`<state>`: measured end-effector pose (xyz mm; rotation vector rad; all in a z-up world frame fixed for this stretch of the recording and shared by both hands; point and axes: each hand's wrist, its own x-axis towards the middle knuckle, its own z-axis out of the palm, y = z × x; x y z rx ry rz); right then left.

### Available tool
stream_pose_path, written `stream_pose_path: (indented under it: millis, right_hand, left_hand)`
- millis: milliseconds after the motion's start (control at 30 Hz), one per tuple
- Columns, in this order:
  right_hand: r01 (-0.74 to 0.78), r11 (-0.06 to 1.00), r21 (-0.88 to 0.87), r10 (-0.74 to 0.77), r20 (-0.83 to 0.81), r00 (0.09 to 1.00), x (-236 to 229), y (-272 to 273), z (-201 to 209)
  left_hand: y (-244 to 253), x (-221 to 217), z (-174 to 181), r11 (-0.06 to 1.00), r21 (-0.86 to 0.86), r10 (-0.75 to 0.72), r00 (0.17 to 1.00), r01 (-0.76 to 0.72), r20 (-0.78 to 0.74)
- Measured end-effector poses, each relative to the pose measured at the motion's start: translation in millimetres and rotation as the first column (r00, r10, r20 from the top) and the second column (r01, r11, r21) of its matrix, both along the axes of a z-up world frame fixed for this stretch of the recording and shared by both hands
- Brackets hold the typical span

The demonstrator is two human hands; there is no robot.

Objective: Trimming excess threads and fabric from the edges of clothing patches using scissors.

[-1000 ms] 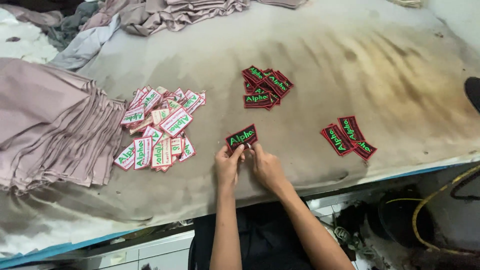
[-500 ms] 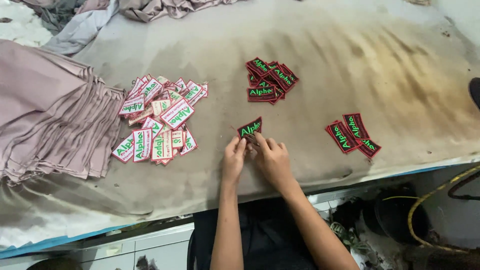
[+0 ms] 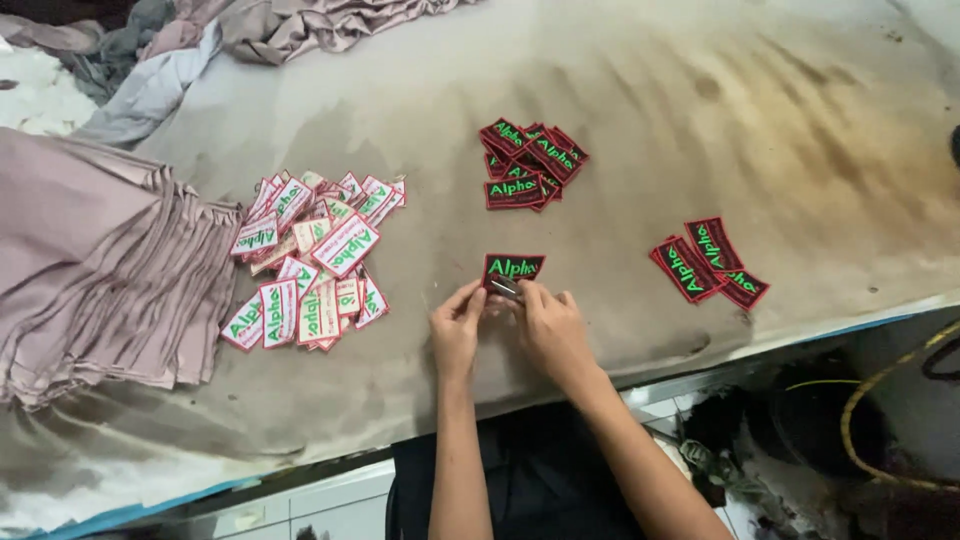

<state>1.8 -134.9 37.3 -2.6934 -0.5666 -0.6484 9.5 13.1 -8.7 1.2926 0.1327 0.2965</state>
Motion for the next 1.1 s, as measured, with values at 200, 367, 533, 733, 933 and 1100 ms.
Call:
stream_pose_path:
  millis: [200,367,533,733,933,1100]
  right_hand:
    - [-0.009,1.000,0.026,0.009,0.011,1.000,-2.9,-0.4,6.2]
    - [-0.025,0.999,0.030,0.024,0.027,0.999,0.9,-6.1,2.0]
    - [-0.032,0.999,-0.010,0.032,0.080,0.996,0.0,-9.1,-2.5]
    - [-0.035,0.999,-0.005,0.035,0.026,0.999,-4.7,-7.1,4.6]
    - [-0.033,0.999,-0.001,0.033,0.024,0.999,-0.9,-6.5,-1.9]
    - [-0.041,0.999,0.029,0.041,-0.008,0.999,-0.6,-7.9,5.3]
  left_hand:
    - [-0.9,-9.0,19.9,0.999,0.007,-0.034,0.999,0.034,-0.013]
    - [-3.2,-7.3,19.9,0.999,0.024,-0.037,0.999,0.037,-0.009]
    - [-5.4,-10.0,25.2,0.999,0.007,-0.037,0.999,0.037,0.010]
    - [-4.1,-10.6,20.2,1.000,-0.005,0.007,0.999,-0.007,0.039]
    - [-4.0,-9.9,24.2,0.999,0.030,0.012,0.999,-0.013,0.039]
    - [-6.1,-10.6,30.7,0.999,0.051,0.018,1.000,-0.019,0.018]
